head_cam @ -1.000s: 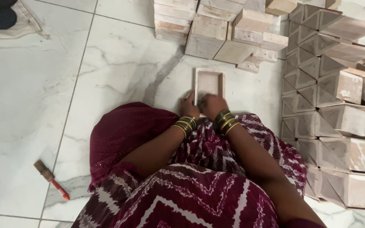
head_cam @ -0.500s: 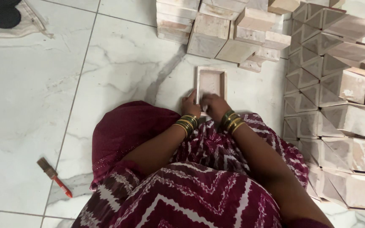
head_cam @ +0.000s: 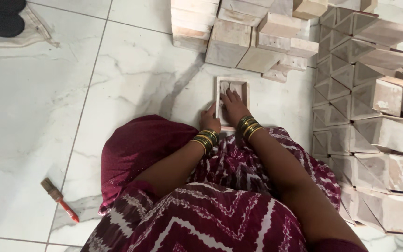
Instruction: The person sits on the floor and wipes small wooden boxes with a cloth, cleaning the inside and outside of each box. They place cleaned boxes onto stacks of finished boxes beside them and continue with the next box.
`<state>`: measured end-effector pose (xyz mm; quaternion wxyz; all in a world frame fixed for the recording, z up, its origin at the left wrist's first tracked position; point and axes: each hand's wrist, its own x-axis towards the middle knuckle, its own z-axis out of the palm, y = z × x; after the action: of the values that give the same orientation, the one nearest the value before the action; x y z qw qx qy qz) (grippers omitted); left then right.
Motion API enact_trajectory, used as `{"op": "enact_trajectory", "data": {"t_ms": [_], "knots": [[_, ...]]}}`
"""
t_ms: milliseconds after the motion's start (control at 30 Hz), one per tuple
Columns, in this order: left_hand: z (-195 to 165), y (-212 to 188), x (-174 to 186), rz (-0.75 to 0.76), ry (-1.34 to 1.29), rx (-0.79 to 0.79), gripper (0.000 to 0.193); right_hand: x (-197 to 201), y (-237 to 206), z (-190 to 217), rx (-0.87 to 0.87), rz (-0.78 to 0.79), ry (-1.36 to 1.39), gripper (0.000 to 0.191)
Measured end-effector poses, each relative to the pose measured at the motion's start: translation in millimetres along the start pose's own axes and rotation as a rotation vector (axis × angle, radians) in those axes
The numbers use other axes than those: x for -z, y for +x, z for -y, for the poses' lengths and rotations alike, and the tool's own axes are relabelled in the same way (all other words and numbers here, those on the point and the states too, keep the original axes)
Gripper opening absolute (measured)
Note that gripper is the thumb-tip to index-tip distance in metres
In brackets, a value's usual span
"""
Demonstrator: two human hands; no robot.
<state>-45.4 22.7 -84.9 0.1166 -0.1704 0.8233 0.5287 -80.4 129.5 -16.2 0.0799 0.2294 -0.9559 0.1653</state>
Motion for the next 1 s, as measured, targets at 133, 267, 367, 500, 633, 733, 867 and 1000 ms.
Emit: {"op": "enact_trajectory", "data": {"t_ms": [133, 267, 367, 500, 633, 733, 867, 1000], "knots": [[1, 0, 1, 0.055, 0.005, 0.019, 0.072, -6, 4, 4, -0.138, 0.048, 0.115, 0.054], [-2, 2, 2, 0.052, 0.03, 0.025, 0.072, 3, 16, -3, -0.142, 0.163, 0.17, 0.046], [-3, 0, 2, 0.064, 0.027, 0.07, 0.069, 14, 21, -7, -0.257, 0.326, -0.283, 0.036], [-1, 0, 1, 0.033, -0.038, 0.034, 0.069, 10, 12, 9, -0.155, 0.418, -0.337, 0.044], [2, 2, 0, 0.033, -0.076, 0.034, 0.067, 8, -1, 11, -0.462, 0.653, 0.301, 0.04], [3, 1, -1, 0.036, -0.044, 0.026, 0.064, 14, -4, -5, -0.537, 0.455, 0.289, 0.039], [2, -3, 0, 0.033, -0.047, -0.017, 0.066, 22, 5, -19, -0.377, -0.101, 0.198, 0.039], [-2, -3, 2, 0.053, -0.024, -0.017, 0.067, 16, 16, -12, -0.013, -0.04, 0.07, 0.043]]}}
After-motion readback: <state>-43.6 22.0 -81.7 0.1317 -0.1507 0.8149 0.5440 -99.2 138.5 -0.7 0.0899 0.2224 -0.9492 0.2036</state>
